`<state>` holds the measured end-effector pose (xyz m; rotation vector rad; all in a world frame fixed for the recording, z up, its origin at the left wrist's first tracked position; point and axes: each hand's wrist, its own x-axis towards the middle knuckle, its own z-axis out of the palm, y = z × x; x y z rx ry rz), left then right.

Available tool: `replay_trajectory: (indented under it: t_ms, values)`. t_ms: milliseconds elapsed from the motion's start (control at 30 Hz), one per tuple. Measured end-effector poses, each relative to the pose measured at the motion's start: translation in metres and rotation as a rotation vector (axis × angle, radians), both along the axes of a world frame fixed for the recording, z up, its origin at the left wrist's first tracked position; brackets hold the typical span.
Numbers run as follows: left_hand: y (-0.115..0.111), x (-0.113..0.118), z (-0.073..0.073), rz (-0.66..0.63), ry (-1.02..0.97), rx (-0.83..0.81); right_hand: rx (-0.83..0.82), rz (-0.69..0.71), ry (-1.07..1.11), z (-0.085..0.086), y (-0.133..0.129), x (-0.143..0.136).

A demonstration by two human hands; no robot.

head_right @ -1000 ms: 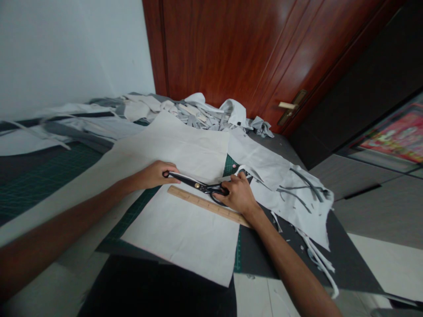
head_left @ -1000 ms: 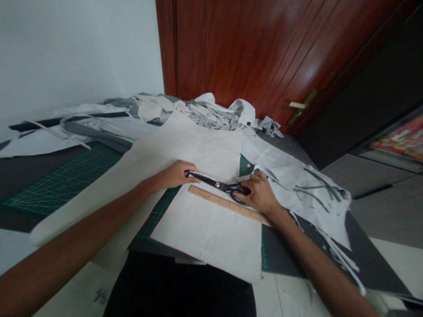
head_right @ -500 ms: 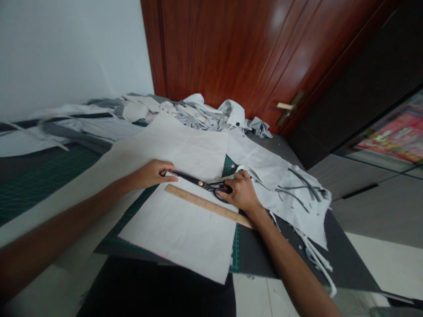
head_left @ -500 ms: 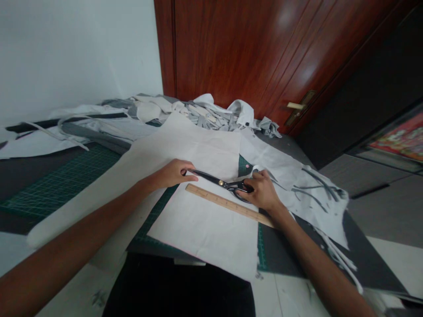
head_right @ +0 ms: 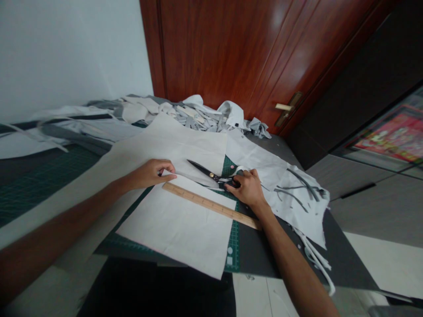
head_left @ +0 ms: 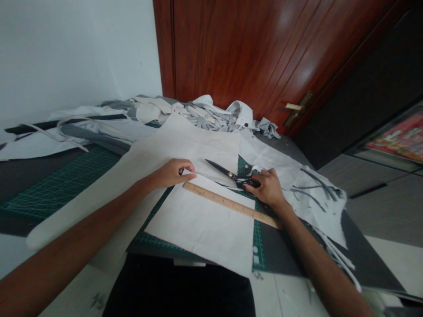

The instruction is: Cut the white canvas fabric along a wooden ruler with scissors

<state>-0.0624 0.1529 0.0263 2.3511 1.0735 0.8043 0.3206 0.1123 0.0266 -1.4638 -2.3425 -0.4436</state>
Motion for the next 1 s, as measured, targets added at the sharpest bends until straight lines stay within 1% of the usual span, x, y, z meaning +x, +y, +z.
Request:
replay_trajectory:
  t_ms: [200,333,467,567,700,800,1000]
  values:
    - [-0.002,0.001,0.006,0.059,-0.024,0.089,-0.063,-0.232,-0.01,0.004,0.004,0.011]
    - [-0.003,-0.002,0.009,0.135,-0.025,0.096,-0.094,-0.356,-0.057,0.005,0.005,0.02]
    - [-0.002,-0.004,0.009,0.24,-0.055,0.124,-0.127,-0.464,-0.095,0.005,0.006,0.022]
    - [-0.002,-0.003,0.01,0.289,-0.061,0.132,-0.144,-0.504,-0.118,0.008,0.005,0.02]
    - [-0.002,-0.002,0.01,0.288,-0.059,0.129,-0.192,-0.552,-0.144,0.012,0.004,0.018]
    - [-0.002,-0.001,0.01,0.284,-0.051,0.123,-0.225,-0.562,-0.173,0.012,0.002,0.018]
    - [0.001,-0.002,0.007,0.267,-0.051,0.123,-0.176,-0.543,-0.213,0.011,-0.001,0.021]
